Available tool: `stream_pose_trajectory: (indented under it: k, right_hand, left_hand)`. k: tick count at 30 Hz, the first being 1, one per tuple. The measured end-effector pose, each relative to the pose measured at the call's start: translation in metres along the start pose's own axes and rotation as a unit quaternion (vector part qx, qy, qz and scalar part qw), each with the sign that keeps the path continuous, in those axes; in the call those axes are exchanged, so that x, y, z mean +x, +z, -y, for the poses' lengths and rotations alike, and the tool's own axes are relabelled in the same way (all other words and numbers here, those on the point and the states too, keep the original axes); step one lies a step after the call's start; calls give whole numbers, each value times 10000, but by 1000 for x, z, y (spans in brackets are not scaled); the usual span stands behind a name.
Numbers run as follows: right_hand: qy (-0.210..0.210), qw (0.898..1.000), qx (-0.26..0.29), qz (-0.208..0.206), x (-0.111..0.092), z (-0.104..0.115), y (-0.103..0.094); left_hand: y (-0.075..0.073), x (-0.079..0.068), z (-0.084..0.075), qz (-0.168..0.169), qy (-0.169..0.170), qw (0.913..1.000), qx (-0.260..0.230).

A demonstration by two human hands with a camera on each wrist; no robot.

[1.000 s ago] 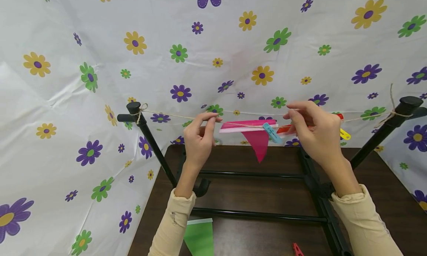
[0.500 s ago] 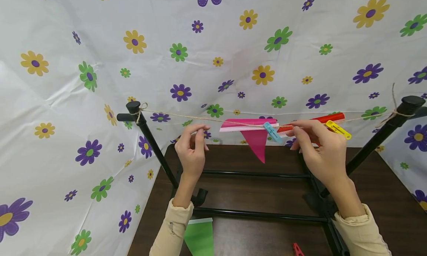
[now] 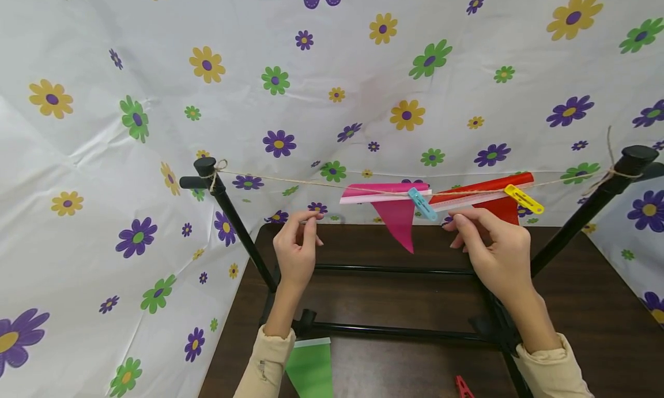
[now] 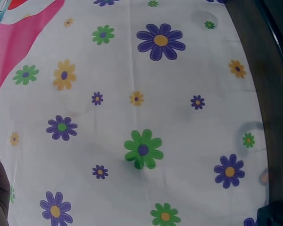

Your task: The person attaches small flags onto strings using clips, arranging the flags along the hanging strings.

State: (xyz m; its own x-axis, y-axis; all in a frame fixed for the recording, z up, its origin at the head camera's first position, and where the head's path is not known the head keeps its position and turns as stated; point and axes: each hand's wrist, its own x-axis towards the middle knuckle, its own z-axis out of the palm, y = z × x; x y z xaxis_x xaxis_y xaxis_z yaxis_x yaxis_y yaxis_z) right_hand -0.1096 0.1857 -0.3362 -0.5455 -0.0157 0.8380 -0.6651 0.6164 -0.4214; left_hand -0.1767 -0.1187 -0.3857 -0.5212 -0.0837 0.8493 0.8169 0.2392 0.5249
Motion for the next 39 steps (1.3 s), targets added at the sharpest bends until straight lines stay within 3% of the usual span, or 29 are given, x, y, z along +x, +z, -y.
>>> stream_pose_trajectory:
  k: [10,24,27,34,39]
  right_hand:
    - [274,9993,117,215,-28,-9,10]
    - [771,9951,243,565,-62,-14,20]
    - [923,9935,298,602,-72,-17,22]
    - [1445,9855,397,801,-94,-22,24]
    - [1825,9773,442,984,-106,-22,25]
  left_hand:
    - [-5,-27,5,407,-351,9973,498]
    - [-3,-70,17,871,-884,9911,478]
    - [-2,-81,18,1217,-1119,9843,618]
    - [-3,-105,20,2137,-1773,9573,800]
    - [-8,-121,22,2516,-1700,9470,1048]
